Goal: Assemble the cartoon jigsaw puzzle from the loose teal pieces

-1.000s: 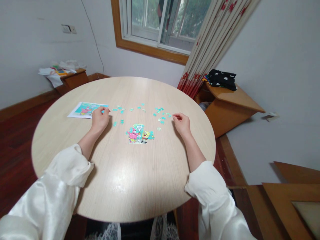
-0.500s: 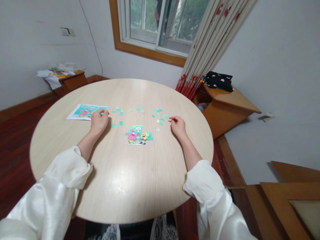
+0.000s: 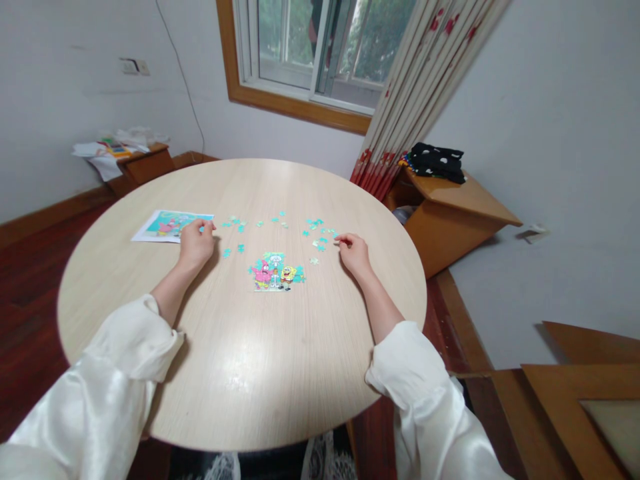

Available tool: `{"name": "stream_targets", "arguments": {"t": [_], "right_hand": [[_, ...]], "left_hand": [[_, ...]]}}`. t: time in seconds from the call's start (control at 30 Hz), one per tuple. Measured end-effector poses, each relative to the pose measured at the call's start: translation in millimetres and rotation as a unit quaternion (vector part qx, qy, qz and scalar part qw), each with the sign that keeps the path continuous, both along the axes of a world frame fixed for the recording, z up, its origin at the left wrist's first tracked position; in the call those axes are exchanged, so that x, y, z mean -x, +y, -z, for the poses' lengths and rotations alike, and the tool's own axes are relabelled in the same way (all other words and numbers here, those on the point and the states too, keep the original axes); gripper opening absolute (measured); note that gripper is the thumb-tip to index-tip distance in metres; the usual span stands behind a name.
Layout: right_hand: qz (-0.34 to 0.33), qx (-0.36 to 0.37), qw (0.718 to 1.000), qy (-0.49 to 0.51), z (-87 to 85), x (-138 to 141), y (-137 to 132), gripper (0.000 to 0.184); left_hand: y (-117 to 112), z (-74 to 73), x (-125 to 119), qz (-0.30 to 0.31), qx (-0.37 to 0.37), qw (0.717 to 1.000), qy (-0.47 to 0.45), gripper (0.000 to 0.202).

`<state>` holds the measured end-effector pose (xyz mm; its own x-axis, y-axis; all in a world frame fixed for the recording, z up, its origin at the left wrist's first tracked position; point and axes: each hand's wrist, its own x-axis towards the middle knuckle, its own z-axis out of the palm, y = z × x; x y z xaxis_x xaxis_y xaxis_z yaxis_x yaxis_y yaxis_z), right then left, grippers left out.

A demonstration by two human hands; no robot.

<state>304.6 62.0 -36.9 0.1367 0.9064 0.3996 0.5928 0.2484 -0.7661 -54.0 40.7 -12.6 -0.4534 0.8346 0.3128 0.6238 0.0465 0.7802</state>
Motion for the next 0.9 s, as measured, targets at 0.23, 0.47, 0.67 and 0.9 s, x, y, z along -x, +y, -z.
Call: {"name": "stream_targets", "arguments": {"t": [0.23, 0.47, 0.67, 0.9], "right_hand": [[-0.002, 0.008, 1.0, 0.002, 1.1, -0.1, -0.3, 0.025], [-0.004, 0.002, 1.0, 0.005, 0.8, -0.6, -1.3, 0.025], [-0.003, 0.01, 1.0, 0.001, -2.2, 1.0, -2.7, 0.025], [-0.002, 0.006, 1.0, 0.002, -2.0, 1.1, -3.1, 0.025]], "left_hand": [[1.6, 0.7, 2.2, 0.006, -0.003, 1.0, -0.017, 0.017], [-1.2, -4.4, -3.1, -0.002, -0.009, 1.0, -0.009, 0.019], [-2.7, -6.5, -4.4, -0.002, -0.009, 1.0, -0.003, 0.02], [-0.8, -0.2, 0.3, -0.01, -0.012, 1.0, 0.005, 0.032]]}}
